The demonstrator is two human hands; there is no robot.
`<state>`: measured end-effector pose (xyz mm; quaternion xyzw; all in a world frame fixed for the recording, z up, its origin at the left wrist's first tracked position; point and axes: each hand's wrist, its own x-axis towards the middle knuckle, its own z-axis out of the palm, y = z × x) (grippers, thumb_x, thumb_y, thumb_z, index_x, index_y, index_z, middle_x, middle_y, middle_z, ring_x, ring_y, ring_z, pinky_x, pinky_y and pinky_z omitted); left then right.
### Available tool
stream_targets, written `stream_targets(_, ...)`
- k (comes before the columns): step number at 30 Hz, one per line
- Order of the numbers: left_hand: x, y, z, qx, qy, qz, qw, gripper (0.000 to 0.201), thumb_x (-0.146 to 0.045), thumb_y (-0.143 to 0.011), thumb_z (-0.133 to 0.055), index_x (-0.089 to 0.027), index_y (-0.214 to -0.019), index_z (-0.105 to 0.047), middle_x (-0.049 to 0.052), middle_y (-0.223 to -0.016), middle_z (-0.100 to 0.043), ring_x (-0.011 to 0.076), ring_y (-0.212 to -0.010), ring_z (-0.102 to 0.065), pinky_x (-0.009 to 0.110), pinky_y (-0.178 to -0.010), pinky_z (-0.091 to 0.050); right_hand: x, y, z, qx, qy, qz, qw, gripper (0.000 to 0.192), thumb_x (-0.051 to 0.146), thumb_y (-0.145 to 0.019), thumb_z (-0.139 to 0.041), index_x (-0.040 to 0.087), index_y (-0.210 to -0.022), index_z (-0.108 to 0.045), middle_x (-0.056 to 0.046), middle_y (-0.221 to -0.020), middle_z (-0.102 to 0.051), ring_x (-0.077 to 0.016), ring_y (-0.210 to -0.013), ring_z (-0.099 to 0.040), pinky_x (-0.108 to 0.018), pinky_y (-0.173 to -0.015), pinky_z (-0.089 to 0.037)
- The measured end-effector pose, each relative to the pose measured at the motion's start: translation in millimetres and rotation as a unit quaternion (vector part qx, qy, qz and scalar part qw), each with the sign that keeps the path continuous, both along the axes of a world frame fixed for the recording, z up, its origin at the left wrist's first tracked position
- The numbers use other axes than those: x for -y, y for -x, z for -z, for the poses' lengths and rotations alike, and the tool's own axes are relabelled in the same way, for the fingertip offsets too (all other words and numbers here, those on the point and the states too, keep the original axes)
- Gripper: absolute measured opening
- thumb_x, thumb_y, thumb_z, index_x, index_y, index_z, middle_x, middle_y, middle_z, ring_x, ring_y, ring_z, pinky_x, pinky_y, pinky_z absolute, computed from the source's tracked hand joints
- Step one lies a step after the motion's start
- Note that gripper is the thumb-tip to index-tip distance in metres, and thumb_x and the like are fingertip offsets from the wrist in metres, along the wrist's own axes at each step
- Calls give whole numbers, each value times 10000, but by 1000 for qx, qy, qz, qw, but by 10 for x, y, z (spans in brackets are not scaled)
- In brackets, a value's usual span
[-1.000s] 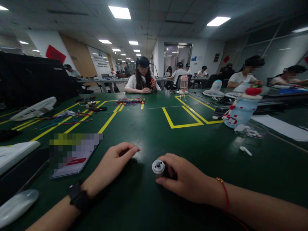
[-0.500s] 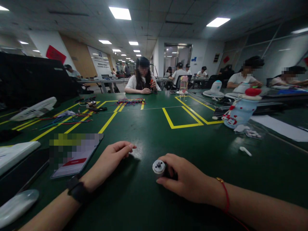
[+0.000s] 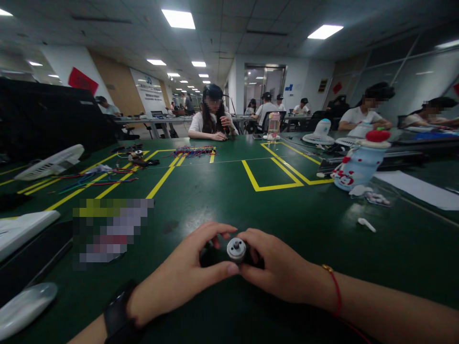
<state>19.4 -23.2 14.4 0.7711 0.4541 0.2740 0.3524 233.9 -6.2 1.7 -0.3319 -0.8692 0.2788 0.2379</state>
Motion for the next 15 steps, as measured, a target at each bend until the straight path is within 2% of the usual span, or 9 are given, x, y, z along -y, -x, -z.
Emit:
stream_targets(2,13,-87,-13,27,-31,-4,999,253,-345,-877,-605,-342,-1129,-585,-10,-1088,-596,196,-1006,-541,331,-890,-424,-2,1,1,1,2,1,1000,260,261,-817,-623,184,-1054,-550,1,-862,-552,-117,-687,-466,-246,-597,-361)
stream_targets(4,14,-153,-34,42,-53,-13,998,154,-316,-905,-564,-330,-1034,-648,-16,-1012,-604,177,-960,-554,307,-862,-426,-6,1,2,2,5,1,1000,279,276,-818,-628,190,-1070,-546,3,-861,-548,-117,-688,-466,-244,-595,-360)
stream_targets(7,0,-166,-62,69,-62,-43,995,129,-315,-896,-577,-316,-928,-702,-15,-927,-595,167,-894,-564,286,-809,-425,-9,-1,0,1,3,-5,1000,283,268,-810,-638,195,-1067,-546,7,-855,-547,-113,-674,-455,-242,-592,-355)
stream_targets(11,-54,-16,-34,83,-39,-86,992,140,-341,-872,-604,-336,-953,-718,-11,-942,-570,180,-913,-556,301,-830,-410,-2,-9,-12,3,1,-2,1000,261,266,-802,-645,189,-1035,-555,0,-865,-558,-116,-682,-459,-248,-603,-358)
stream_targets(15,-145,160,96,9,-17,-58,998,158,-340,-863,-614,-371,-972,-724,1,-1044,-571,206,-973,-540,350,-879,-412,6,-21,-16,15,15,5,1000,262,272,-803,-641,193,-1039,-560,-5,-876,-561,-123,-687,-472,-255,-604,-370)
